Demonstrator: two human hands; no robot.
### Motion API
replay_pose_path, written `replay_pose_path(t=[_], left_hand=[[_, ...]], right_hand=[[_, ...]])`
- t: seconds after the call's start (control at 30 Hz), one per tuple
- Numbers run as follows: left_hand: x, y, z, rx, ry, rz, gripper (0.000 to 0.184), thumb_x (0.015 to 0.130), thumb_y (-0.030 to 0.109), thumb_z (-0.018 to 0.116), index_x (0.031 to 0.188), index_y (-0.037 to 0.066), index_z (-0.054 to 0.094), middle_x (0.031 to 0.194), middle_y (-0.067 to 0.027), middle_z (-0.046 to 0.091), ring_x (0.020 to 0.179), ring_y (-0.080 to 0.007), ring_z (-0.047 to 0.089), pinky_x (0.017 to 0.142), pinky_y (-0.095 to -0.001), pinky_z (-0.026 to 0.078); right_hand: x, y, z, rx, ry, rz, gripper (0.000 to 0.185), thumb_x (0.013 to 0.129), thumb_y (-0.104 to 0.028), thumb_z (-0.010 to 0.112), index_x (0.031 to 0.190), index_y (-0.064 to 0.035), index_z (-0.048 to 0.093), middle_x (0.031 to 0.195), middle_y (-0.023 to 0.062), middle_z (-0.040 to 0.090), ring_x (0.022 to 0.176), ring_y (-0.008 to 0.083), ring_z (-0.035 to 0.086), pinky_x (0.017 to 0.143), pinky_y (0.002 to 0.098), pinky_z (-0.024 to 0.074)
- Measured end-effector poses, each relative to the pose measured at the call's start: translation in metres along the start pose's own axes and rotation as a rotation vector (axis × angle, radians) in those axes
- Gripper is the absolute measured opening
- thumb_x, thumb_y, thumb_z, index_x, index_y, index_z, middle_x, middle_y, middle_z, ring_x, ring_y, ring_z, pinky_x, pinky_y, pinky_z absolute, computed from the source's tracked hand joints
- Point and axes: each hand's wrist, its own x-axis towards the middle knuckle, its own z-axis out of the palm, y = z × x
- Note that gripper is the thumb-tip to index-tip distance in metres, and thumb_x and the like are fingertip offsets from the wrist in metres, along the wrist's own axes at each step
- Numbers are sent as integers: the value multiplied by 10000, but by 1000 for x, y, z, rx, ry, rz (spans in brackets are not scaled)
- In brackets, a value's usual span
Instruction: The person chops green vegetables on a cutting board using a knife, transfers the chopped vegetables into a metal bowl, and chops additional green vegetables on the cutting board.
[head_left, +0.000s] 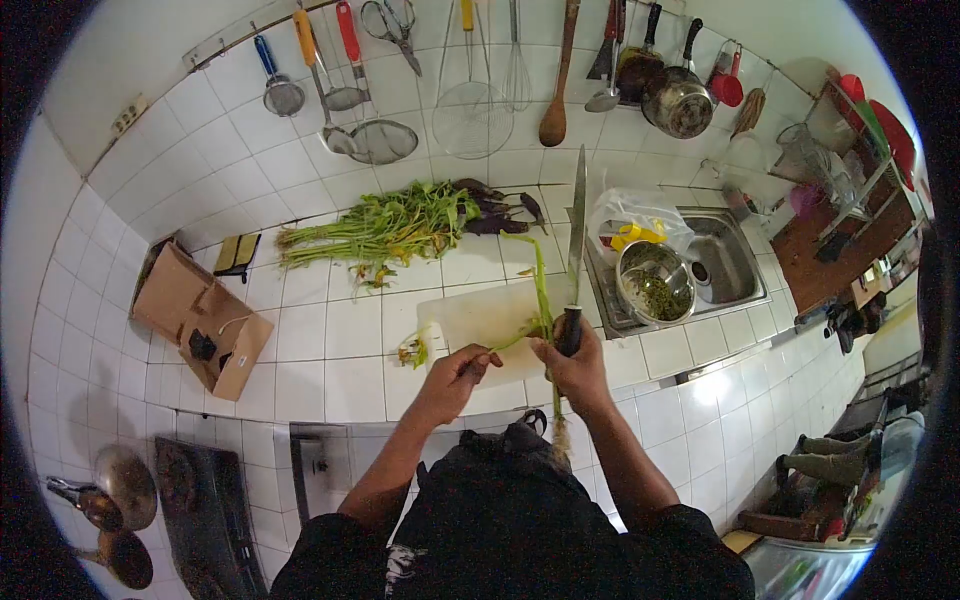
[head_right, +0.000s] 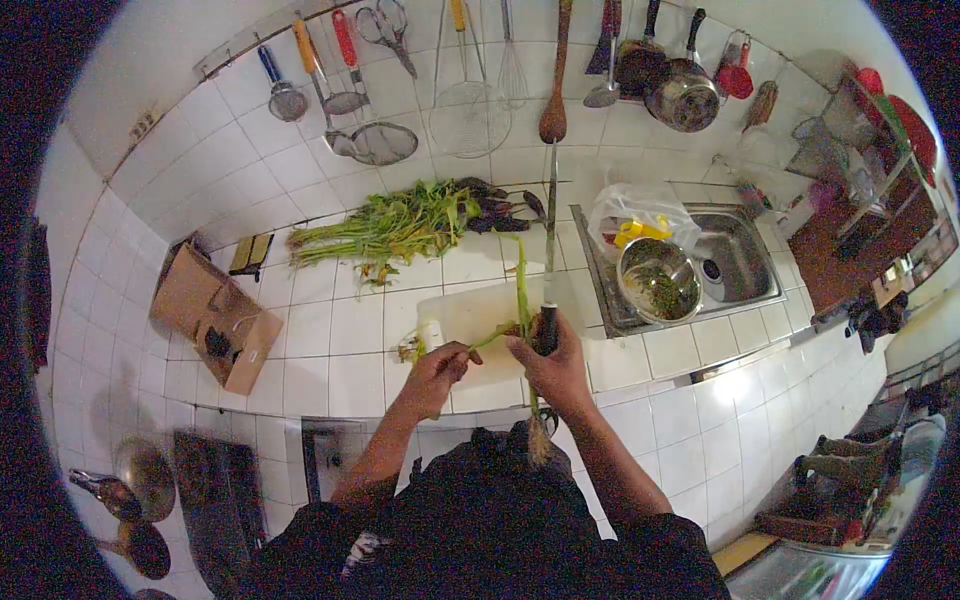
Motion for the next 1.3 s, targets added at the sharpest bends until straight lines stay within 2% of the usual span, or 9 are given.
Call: replay_pose_path(t=[0.27, 0.3, 0.47, 0.6, 0.77, 0.97, 1.07, 1.13, 1.3], left_hand=[[-4, 4, 29, 151, 105, 112, 192, 987, 176, 514, 1012, 37, 644, 697, -69, 567, 627, -122, 474, 618, -289, 425], [-5, 6, 32, 162, 102, 106, 193, 984, 175, 511, 1016, 36, 641, 682, -72, 553, 608, -129, 467, 602, -295, 420], [-8, -5, 34, 168, -10, 45, 176, 968, 160, 507, 991, 27, 619, 679, -105, 561, 586, -176, 512, 595, -325, 437], [-10, -19, 40, 184, 15, 182, 131, 928, 118, 527, 865, 13, 576, 745, -120, 594, 673, -232, 575, 650, -363, 457], [-26, -5, 38, 416, -21, 647, 122, 909, 92, 526, 833, 14, 582, 801, -138, 612, 790, -331, 600, 718, -390, 487], [-2, -65, -9, 168, 225, 212, 106, 855, 65, 605, 939, 32, 660, 942, -132, 673, 915, -296, 642, 825, -365, 495], [21, -103, -48, 384, 308, -35, 184, 868, 141, 608, 1020, 81, 693, 1021, -161, 676, 952, -324, 635, 830, -404, 501], [24, -103, -61, 810, 425, 45, 251, 860, 172, 636, 1090, 77, 669, 1068, -156, 662, 1003, -325, 617, 856, -406, 491], [41, -75, -44, 504, 356, 175, 344, 857, 187, 665, 1172, 57, 619, 1121, -141, 636, 1014, -283, 612, 892, -383, 480]], right_hand=[[4, 32, 33, 239, 25, -66, 250, 850, -51, 686, 849, -85, 439, 902, 67, 681, 576, 70, 551, 472, 211, 435], [4, 37, 34, 324, 76, -54, 190, 828, -62, 713, 899, -41, 538, 850, 56, 660, 671, 109, 611, 581, 244, 504], [13, 49, 16, 320, 124, 58, 212, 847, -65, 689, 914, -65, 488, 801, 65, 649, 554, 97, 540, 464, 247, 429], [18, 56, 17, 370, 145, 54, 243, 851, -39, 661, 939, -88, 440, 776, 68, 634, 522, 95, 508, 441, 244, 398], [59, 88, 3, 207, 376, -71, 254, 839, -13, 663, 870, -114, 432, 782, 70, 641, 539, 101, 524, 451, 253, 410], [63, 56, -13, 356, 108, 80, 190, 857, -61, 659, 908, -98, 480, 782, 45, 647, 553, 90, 524, 445, 242, 404], [56, 46, -2, 236, 7, 104, 212, 861, -79, 665, 900, -104, 458, 783, 57, 657, 516, 86, 499, 431, 242, 391], [56, 48, 5, 199, -39, 133, 223, 861, -93, 676, 896, -96, 456, 804, 76, 676, 511, 80, 495, 435, 237, 395], [61, 59, 26, 98, -116, 18, 246, 855, -76, 690, 881, -73, 445, 872, 123, 697, 635, 113, 590, 551, 251, 480]])
